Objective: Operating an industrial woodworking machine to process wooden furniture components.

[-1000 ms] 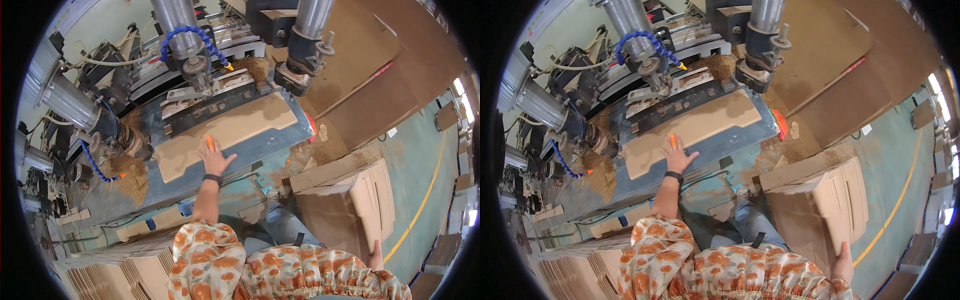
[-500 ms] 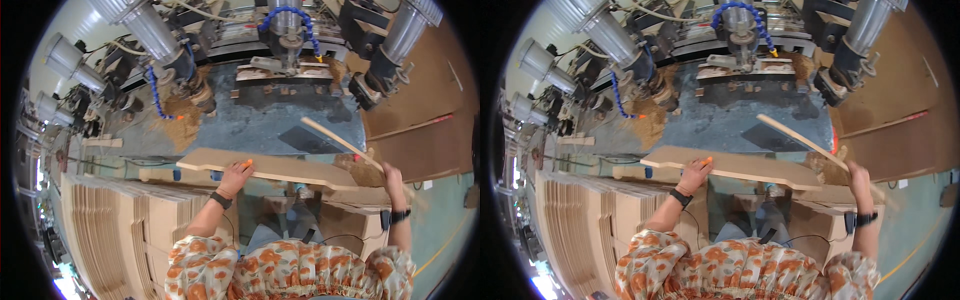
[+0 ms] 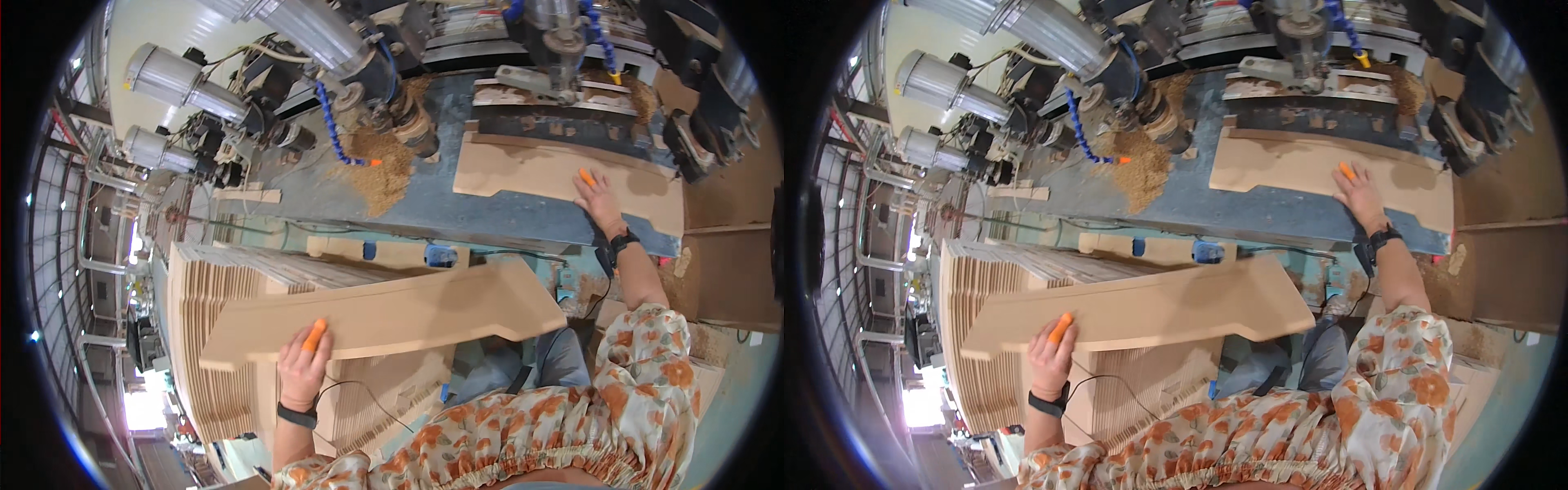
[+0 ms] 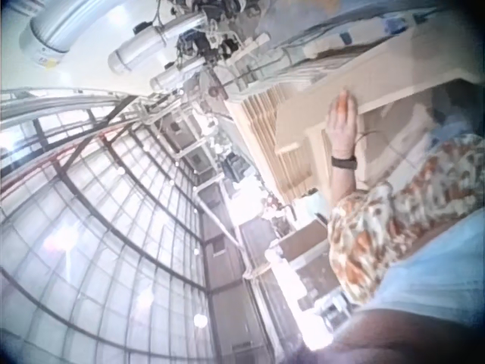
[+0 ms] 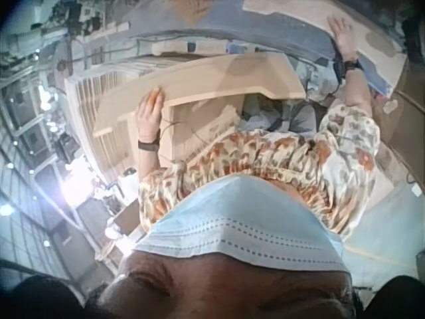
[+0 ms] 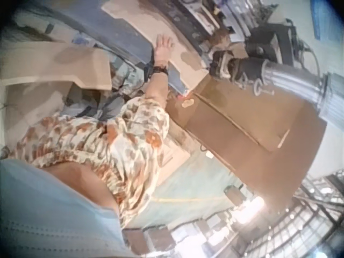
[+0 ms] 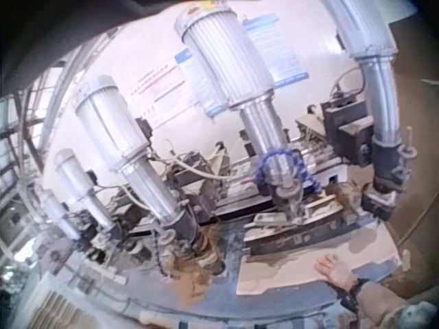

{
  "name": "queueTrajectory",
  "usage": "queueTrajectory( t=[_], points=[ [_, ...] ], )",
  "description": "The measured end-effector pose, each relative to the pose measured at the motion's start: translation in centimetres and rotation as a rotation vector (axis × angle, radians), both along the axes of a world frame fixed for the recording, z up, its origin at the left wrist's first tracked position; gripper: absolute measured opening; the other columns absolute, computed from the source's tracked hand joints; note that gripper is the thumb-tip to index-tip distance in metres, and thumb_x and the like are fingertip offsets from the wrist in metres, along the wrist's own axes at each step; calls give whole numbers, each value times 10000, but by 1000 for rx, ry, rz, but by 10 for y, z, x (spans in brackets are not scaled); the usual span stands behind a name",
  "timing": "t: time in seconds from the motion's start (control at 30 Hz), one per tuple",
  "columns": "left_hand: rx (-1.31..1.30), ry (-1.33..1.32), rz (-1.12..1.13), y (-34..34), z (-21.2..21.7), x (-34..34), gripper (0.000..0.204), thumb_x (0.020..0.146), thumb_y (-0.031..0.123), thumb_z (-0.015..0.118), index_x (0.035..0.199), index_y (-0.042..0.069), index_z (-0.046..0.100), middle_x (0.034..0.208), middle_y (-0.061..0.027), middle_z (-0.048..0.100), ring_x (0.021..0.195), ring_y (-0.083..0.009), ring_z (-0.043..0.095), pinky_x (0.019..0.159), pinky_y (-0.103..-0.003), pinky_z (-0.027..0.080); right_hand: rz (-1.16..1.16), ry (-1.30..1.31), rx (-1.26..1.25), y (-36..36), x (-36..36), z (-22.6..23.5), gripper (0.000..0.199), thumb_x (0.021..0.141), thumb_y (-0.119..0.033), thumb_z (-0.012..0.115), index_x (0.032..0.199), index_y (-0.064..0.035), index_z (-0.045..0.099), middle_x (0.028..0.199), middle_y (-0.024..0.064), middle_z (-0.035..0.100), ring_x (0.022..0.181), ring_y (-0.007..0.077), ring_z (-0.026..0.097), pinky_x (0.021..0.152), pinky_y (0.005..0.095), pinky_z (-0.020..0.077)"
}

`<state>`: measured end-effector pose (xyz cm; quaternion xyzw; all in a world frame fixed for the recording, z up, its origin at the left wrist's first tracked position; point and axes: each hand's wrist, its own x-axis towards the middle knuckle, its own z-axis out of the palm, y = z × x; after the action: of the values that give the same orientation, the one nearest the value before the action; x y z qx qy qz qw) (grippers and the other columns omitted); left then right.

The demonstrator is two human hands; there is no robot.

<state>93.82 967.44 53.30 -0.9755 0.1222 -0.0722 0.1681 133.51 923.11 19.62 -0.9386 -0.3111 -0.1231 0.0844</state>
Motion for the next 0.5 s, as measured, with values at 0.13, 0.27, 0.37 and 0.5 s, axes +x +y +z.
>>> queueTrajectory(
  t=[0.13, 0.27, 0.37, 0.5],
  points=[
    [109, -129, 316, 39, 6, -87, 330, 756, 4, 589, 1077, 79, 609, 1071, -101, 622, 977, -270, 610, 815, -382, 487, 19, 91, -11, 51, 27, 1, 527, 808, -318, 625, 1309, -231, 483, 1326, 90, 494, 1278, 325, 377, 1049, 479, 310],
    [189, -225, 695, 55, 7, -169, 368, 771, -21, 571, 1124, 82, 582, 1111, -99, 622, 1021, -278, 598, 850, -397, 473, 38, 172, 69, 88, 27, -5, 524, 816, -284, 620, 1317, -228, 477, 1311, 117, 502, 1261, 331, 393, 1042, 470, 321],
    [241, -303, 877, 75, -6, -236, 383, 795, -23, 552, 1162, 88, 554, 1164, -82, 610, 1033, -267, 594, 851, -386, 469, 11, 188, -8, 89, 28, -5, 530, 813, -206, 630, 1318, -212, 471, 1301, 135, 499, 1259, 338, 390, 1025, 445, 346],
    [207, -414, 982, 99, -30, -279, 459, 787, -40, 539, 1224, 103, 538, 1187, -75, 606, 912, -270, 603, 745, -382, 466, -54, 59, -117, 104, 15, 8, 535, 817, -137, 622, 1325, -158, 454, 1303, 149, 487, 1261, 346, 382, 1018, 413, 363]
  ],
)
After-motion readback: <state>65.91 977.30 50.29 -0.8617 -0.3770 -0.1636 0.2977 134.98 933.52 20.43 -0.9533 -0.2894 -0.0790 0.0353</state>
